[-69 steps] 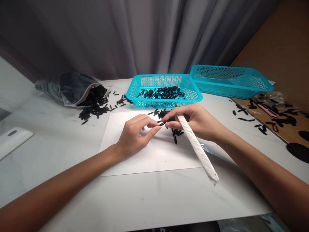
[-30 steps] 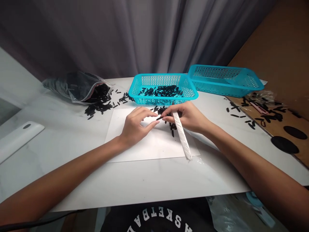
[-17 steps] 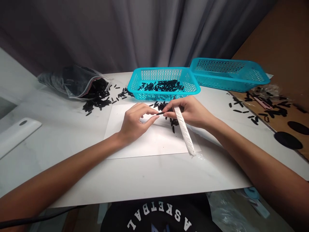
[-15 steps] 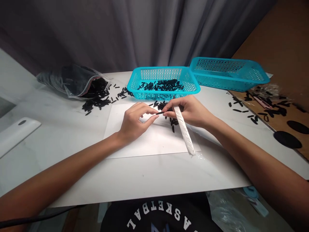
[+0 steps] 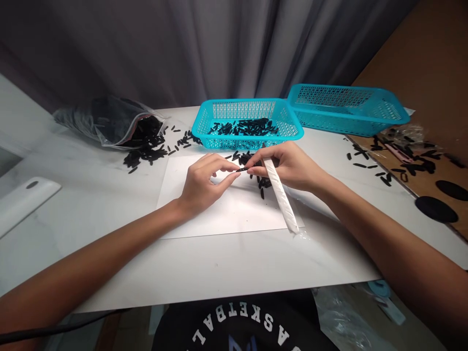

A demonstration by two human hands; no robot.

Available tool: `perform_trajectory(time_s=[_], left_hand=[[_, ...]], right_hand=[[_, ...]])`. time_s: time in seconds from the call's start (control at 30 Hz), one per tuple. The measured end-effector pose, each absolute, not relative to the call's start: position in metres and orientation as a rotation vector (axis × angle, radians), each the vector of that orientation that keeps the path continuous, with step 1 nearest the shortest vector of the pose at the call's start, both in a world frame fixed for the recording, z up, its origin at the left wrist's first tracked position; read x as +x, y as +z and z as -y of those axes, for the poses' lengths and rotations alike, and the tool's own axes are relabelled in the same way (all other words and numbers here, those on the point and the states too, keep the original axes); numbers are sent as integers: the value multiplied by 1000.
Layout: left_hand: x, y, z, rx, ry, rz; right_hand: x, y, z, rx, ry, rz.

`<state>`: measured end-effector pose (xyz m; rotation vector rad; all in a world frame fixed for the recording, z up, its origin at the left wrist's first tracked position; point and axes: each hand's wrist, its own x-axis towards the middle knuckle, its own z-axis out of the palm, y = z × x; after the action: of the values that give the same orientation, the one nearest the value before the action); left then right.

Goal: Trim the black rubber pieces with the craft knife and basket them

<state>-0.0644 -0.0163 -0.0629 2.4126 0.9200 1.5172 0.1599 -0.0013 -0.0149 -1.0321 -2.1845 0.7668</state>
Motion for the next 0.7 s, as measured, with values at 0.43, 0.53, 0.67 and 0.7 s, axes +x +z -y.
perform_trajectory(time_s=[0.43, 0.53, 0.67, 0.7], left_hand=[[-64, -62, 17, 2365, 1494, -949], [-65, -62, 17, 2351, 1486, -941], [-65, -63, 16, 2349, 1475, -938], [-65, -63, 16, 2348, 1473, -938]], right_hand=[[159, -15, 2, -1045, 780, 2187], [160, -14, 2, -1039, 788, 2192], [160, -14, 2, -1021, 804, 2202], [160, -14, 2, -1019, 809, 2205]])
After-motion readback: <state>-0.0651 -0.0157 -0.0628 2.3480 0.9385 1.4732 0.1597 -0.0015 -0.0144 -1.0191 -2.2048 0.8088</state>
